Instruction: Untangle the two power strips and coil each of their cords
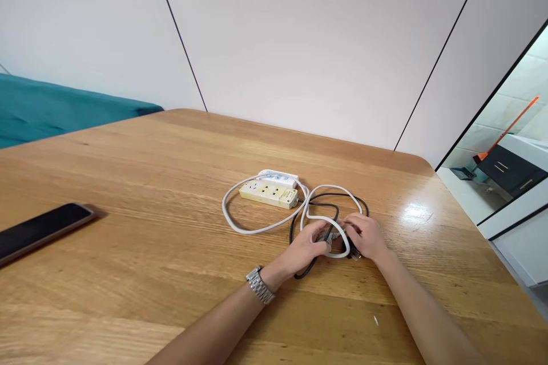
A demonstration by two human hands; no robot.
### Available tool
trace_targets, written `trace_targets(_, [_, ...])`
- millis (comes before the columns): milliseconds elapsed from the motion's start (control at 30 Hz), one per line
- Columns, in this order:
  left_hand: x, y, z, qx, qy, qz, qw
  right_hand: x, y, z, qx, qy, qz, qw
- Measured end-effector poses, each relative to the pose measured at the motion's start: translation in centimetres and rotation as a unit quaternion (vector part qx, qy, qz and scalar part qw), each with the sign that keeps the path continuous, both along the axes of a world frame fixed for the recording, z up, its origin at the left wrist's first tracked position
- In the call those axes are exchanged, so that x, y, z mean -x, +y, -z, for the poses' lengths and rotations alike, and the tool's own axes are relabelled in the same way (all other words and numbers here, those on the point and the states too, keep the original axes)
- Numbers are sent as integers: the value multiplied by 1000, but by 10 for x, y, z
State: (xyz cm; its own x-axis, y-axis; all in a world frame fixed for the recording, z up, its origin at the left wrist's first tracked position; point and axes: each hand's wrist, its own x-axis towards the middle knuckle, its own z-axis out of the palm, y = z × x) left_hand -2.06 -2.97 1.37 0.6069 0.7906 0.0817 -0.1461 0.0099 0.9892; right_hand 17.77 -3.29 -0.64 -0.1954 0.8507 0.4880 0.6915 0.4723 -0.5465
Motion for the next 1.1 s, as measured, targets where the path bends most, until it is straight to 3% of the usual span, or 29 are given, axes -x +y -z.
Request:
trace_targets(100, [3,-2,-5,13,-19,-18,1000,3,-2,-2,1,-110,14,994])
trace_targets(233, [8,-1,-8,-6,-32,-25,999,5,0,-5,-14,-173,-8,985])
trace_targets(333, [11,2,-8,-52,-24,-5,998,0,3,-5,12,-178,-30,984])
trace_targets(433, [14,7,-8,-137,82,-1,987,-11,6,-2,41,-124,-27,991])
trace_targets(500, [18,11,-8,-196,149,-71,967,-23,10,0,40,-53,-5,998])
trace_targets(600, [25,19,-8,-253,191,-251,915,-46,16,1,18,50,32,998])
trace_targets(667, [29,24,-8,-278,219,-294,888,-62,20,-3,6,87,55,995])
trace_targets(733, [29,25,-7,-319,249,-249,880,-75,22,-10,0,108,70,992])
trace_targets(800, [26,23,-5,-370,273,-156,874,-83,22,-21,12,108,64,992])
trace_targets(933, [17,15,1,-416,297,10,859,-84,16,-45,67,16,29,997])
trace_targets(1100, [14,12,4,-413,305,43,857,-82,-3,-82,114,-110,84,984])
